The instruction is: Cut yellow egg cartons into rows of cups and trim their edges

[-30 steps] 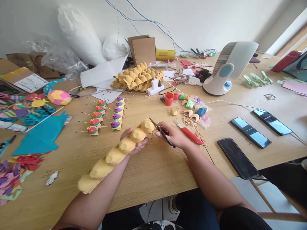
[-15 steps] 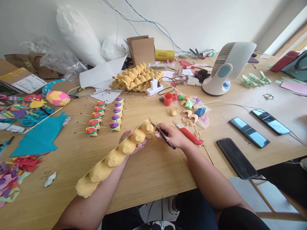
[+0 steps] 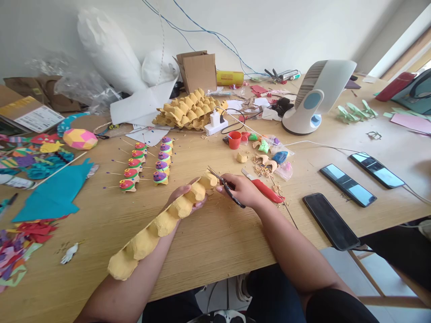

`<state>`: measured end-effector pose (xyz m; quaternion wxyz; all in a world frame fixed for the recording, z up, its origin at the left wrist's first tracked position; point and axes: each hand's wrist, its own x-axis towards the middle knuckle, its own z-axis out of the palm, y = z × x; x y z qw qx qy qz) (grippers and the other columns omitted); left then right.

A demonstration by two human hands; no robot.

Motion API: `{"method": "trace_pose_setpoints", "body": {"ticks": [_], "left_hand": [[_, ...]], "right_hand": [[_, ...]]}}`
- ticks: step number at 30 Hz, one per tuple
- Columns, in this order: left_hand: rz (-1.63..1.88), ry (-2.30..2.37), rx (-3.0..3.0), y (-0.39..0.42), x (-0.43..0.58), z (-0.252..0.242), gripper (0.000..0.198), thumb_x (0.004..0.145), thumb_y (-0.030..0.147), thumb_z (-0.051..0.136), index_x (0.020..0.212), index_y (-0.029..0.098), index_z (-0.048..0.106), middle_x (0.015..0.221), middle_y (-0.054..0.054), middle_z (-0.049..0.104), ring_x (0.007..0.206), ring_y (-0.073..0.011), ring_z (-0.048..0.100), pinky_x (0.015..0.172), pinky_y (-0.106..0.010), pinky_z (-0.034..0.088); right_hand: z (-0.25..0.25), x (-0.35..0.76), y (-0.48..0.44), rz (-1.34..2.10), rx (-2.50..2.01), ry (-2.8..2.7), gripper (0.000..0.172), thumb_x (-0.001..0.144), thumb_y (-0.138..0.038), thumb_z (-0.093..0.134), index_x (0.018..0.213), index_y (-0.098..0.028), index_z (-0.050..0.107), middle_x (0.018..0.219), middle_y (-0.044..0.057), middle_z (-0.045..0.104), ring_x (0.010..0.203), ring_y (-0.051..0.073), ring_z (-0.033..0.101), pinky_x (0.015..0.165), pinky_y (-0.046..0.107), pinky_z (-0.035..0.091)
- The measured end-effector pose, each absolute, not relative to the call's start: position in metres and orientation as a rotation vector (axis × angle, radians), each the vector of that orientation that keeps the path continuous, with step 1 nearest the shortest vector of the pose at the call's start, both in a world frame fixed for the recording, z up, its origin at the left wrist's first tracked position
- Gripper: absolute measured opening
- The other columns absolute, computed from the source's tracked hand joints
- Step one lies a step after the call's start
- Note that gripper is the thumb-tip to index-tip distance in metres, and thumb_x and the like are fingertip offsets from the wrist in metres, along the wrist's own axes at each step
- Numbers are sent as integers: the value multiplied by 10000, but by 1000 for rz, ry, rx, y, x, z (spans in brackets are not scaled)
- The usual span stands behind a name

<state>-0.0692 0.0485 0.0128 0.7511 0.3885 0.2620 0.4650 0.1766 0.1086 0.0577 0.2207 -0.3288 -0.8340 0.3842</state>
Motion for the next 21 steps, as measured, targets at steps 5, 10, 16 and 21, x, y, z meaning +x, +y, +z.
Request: {"method": "trace_pose_setpoints", "body": {"ticks": [5, 10, 16, 21], "left_hand": [[1032, 587, 812, 47, -67, 15, 507, 779, 565, 736, 1148, 231, 641, 884, -48, 625, 527, -95, 487, 433, -224, 318], [1044, 582, 792, 46, -66, 17, 517, 775, 543, 754, 1151, 206, 645, 910, -72, 633, 535, -98, 512, 431, -226, 330], [1053, 573, 790, 46, -62, 22, 466, 778, 535, 764, 1087, 203, 655, 802, -43, 597, 527, -98, 499, 425, -202, 336], [1080, 576, 800, 45, -57, 26, 466, 823, 545, 738, 1099, 181, 644, 751, -34, 588, 530, -106, 490, 410, -194, 286]], "right_hand": [[57, 178, 110, 1055, -932, -2288, 364, 945, -587, 612, 883, -229, 596, 756, -33, 566, 695, 133, 495, 641, 248, 317], [59, 180, 111, 1112, -935, -2262, 376, 916, -595, 651, 901, -219, 634, 778, -29, 580, 701, 131, 505, 637, 246, 326], [58, 182, 115, 1133, -998, -2239, 443, 878, -650, 664, 880, -207, 664, 730, -35, 566, 664, 129, 485, 625, 251, 333], [58, 181, 115, 1114, -1072, -2192, 483, 843, -687, 679, 811, -209, 618, 666, -51, 490, 632, 122, 432, 602, 257, 296]]}}
